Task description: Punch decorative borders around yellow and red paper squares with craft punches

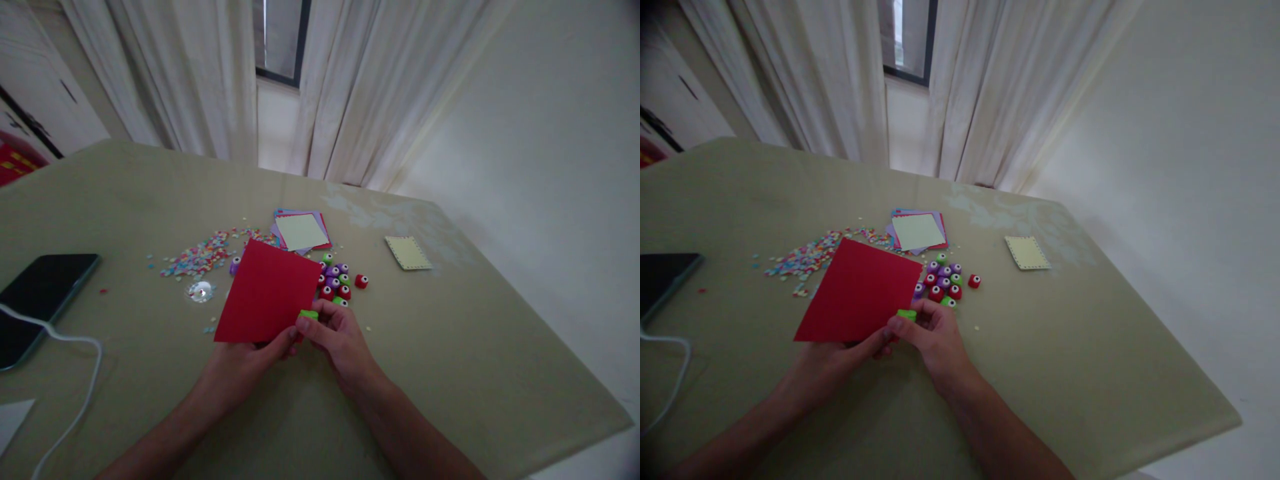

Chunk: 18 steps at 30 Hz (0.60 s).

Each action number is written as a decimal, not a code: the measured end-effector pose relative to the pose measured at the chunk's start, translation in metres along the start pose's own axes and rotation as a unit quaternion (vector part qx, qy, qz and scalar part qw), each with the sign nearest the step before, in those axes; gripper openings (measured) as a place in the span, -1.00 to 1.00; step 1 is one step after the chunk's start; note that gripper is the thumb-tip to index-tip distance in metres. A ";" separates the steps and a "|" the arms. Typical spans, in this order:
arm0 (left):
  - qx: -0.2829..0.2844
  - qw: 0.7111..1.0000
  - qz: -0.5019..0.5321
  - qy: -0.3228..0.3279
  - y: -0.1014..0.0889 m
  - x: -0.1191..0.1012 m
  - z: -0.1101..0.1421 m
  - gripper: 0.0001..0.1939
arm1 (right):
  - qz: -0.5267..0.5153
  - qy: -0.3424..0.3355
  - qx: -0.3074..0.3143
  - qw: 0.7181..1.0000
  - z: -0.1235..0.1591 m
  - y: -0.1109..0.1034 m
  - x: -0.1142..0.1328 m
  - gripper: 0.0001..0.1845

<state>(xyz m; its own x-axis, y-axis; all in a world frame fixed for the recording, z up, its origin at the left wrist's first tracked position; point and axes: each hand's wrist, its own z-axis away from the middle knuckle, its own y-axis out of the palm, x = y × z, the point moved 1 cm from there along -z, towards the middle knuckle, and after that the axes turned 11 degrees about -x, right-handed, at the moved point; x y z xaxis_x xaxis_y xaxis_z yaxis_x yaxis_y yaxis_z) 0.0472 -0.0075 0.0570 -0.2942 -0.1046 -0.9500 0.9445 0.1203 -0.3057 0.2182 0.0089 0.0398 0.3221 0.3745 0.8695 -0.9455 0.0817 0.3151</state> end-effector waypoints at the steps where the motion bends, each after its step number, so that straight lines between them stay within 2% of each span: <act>1: 0.003 1.000 0.003 0.000 0.000 0.000 0.000 -0.77 | 0.001 -0.003 -0.001 1.000 0.000 0.000 -0.001 -0.58; 7: 0.006 1.000 -0.020 0.012 0.000 0.002 -0.001 -0.74 | 0.006 -0.010 -0.012 1.000 0.001 0.001 -0.002 -0.61; 10: 0.003 1.000 -0.013 -0.007 -0.001 0.006 0.000 -0.73 | 0.013 -0.010 -0.033 0.999 0.000 0.002 -0.002 -0.58; 13: 0.002 1.000 -0.007 -0.029 -0.001 0.009 0.001 -0.71 | 0.007 -0.008 -0.027 1.000 -0.001 0.002 0.001 -0.54; 15: -0.011 0.999 -0.022 -0.035 -0.003 0.009 0.000 -0.69 | -0.003 -0.014 -0.022 1.000 -0.001 0.001 0.005 -0.54; 18: -0.062 0.996 -0.054 -0.035 -0.008 0.005 0.000 -0.65 | -0.005 -0.060 -0.060 0.996 0.000 -0.004 0.015 -0.55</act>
<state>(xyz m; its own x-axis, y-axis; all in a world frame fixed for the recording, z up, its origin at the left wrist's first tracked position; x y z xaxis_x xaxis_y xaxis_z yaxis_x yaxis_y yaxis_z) 0.0385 -0.0085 0.0549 -0.3781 -0.1914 -0.9058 0.8816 0.2243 -0.4154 0.2264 0.0143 0.0516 0.3275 0.2607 0.9082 -0.9389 0.1974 0.2819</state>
